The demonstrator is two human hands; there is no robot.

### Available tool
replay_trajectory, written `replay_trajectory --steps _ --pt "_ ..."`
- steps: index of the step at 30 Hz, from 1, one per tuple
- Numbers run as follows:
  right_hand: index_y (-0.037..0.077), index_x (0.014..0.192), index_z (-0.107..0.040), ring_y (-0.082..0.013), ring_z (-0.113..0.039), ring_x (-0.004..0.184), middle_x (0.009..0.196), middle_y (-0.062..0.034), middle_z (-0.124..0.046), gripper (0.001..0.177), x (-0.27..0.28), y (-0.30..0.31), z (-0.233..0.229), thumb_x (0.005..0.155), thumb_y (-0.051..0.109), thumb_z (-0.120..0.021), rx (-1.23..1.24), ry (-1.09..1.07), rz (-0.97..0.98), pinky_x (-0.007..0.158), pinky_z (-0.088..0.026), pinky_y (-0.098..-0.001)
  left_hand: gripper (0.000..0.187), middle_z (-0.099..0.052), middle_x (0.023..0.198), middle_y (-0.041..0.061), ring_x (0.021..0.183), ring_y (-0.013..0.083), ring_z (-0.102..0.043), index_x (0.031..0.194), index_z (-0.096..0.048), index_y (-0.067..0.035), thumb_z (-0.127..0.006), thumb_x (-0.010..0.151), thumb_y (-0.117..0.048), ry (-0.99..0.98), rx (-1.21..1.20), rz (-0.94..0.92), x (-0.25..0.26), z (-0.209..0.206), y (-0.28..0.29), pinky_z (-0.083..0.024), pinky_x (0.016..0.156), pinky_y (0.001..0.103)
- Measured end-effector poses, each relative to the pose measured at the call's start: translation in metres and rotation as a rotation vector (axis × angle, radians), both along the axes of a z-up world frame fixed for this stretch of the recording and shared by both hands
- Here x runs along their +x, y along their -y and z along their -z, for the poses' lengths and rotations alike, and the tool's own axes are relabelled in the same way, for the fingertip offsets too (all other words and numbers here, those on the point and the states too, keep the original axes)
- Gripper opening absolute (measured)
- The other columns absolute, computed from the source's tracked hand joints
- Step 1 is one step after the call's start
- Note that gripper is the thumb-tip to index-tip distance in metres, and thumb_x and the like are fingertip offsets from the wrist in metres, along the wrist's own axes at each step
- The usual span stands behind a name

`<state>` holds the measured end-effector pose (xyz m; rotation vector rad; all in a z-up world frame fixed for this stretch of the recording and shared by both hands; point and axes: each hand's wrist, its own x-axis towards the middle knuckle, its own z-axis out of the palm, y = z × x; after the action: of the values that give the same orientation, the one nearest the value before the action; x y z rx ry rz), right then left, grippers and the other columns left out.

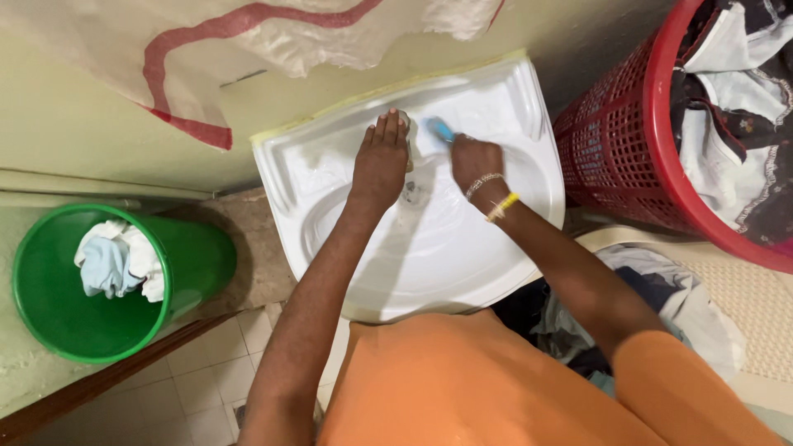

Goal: The person cleans a small white sink by scrubbing the basin and the faucet with a blue brush while water is running.

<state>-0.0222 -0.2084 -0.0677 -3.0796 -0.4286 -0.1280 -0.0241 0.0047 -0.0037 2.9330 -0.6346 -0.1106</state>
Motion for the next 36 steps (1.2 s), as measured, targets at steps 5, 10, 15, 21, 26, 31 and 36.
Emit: replay_trajectory --steps 5,10,15,21,26,31,36 --pt "0.007 0.094 -0.069 -0.0246 -0.07 0.074 0.08 -0.0099 -0.071 0.014 0.041 -0.017 -0.028 0.085 0.011 -0.059 -0.058 0.304 -0.093 0.057 -0.053 -0.0371 0.073 -0.032 0.162 0.023 0.149 0.0344 -0.035 0.151 -0.039 0.007 -0.07 0.09 -0.02 -0.012 0.039 -0.009 0.003 -0.006 0.002 -0.03 0.121 0.045" --pt "0.01 0.105 -0.074 -0.0296 -0.072 0.087 0.098 -0.0139 -0.073 0.026 0.069 0.063 -0.034 0.09 -0.001 -0.056 0.14 0.26 -0.083 0.075 -0.059 -0.0406 0.067 -0.032 0.163 0.023 0.149 0.0352 -0.034 0.151 -0.04 0.007 -0.065 0.094 -0.018 -0.024 0.009 -0.031 0.003 0.004 0.002 -0.029 0.122 0.046" --pt "0.007 0.109 -0.074 -0.0304 -0.071 0.082 0.094 -0.0149 -0.074 0.015 0.056 0.057 -0.048 0.098 0.006 -0.065 0.26 0.356 -0.102 0.067 -0.058 -0.0411 0.065 -0.032 0.164 0.022 0.151 0.0323 -0.034 0.151 -0.041 0.005 -0.064 0.093 -0.013 0.036 0.032 -0.02 0.003 0.01 -0.002 -0.028 0.123 0.044" --pt "0.008 0.102 -0.073 -0.0267 -0.071 0.075 0.082 -0.0105 -0.072 0.018 0.057 0.021 -0.038 0.088 0.0 -0.066 0.146 0.275 -0.174 0.061 -0.054 -0.0394 0.07 -0.031 0.16 0.026 0.148 0.0359 -0.034 0.149 -0.04 0.009 -0.065 0.089 -0.018 -0.055 0.0 -0.008 0.004 -0.009 0.002 -0.029 0.12 0.046" --pt "0.006 0.11 -0.071 -0.0263 -0.068 0.07 0.081 -0.011 -0.071 0.019 0.054 0.076 -0.044 0.092 0.008 -0.067 0.047 0.239 -0.089 0.058 -0.053 -0.04 0.065 -0.035 0.161 0.026 0.148 0.036 -0.038 0.149 -0.042 0.009 -0.064 0.092 -0.013 0.067 0.025 0.002 0.0 0.001 0.001 -0.032 0.121 0.046" --pt "0.006 0.115 -0.072 -0.0253 -0.067 0.068 0.079 -0.0107 -0.07 0.019 0.053 0.053 -0.03 0.1 0.007 -0.061 0.159 0.294 -0.21 0.059 -0.053 -0.0393 0.066 -0.036 0.16 0.026 0.148 0.0357 -0.038 0.148 -0.042 0.009 -0.066 0.091 -0.015 0.051 -0.007 -0.001 0.001 0.0 0.002 -0.031 0.122 0.046" --pt "0.011 0.108 -0.072 -0.0244 -0.068 0.063 0.071 -0.0071 -0.068 0.021 0.064 0.017 -0.03 0.09 0.01 -0.063 -0.026 0.246 -0.272 0.053 -0.052 -0.0386 0.071 -0.034 0.16 0.027 0.148 0.0357 -0.035 0.149 -0.04 0.01 -0.068 0.09 -0.017 -0.004 -0.017 0.001 0.001 -0.009 0.001 -0.03 0.121 0.046"
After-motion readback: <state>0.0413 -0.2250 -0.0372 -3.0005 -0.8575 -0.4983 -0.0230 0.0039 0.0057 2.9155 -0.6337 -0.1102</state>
